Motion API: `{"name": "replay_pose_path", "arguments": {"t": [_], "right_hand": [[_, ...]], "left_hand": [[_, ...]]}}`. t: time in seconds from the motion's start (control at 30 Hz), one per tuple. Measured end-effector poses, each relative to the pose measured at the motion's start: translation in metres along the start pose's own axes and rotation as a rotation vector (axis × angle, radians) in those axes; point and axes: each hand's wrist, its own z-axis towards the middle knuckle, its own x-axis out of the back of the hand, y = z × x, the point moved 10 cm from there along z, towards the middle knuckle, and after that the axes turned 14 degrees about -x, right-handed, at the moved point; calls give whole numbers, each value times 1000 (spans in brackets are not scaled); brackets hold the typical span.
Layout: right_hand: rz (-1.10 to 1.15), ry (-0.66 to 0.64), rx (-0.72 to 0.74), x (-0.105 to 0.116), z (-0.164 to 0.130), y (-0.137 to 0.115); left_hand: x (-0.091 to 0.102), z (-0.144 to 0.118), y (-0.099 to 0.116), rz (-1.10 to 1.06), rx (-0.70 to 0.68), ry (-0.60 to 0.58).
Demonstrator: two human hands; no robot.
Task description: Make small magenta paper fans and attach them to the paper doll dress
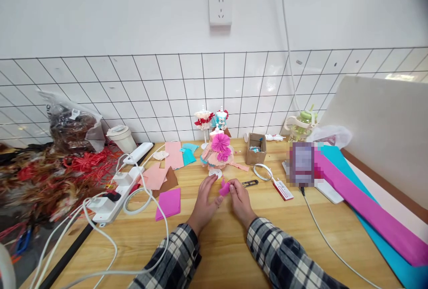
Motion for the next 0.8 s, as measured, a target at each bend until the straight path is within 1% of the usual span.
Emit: {"name": "replay_pose_path", "arguments": {"t": [0.1,0.23,0.3,0.37,0.43,0.5,0.6,0.67,0.7,0.8], "right_hand": [[52,-55,-8,-12,3,1],[23,-127,-41,-12,10,7],[13,-151,-35,-9,13,9],[77,-179,-34,-6,16,10],[105,-231,-71,-9,17,15],[103,-261,-117,-12,18,22],[149,-208,-140,-2,20,28],[202,-178,-134,4,20,28],[208,-190,-122,4,18,26],[122,-282,-60,-9,8,15]], "left_hand": [[4,8,-9,-16,48,55],[5,9,-18,-35,97,59],[3,3,-24,-64,159,46],[-6,-4,-28,-97,213,-30],[-13,-7,-26,-102,211,-93],[-14,-9,-25,-67,197,-119],[-9,-8,-25,27,186,-122],[-5,-8,-26,78,184,-117],[-3,-8,-26,93,186,-110],[0,-10,-25,70,178,-85]]}}
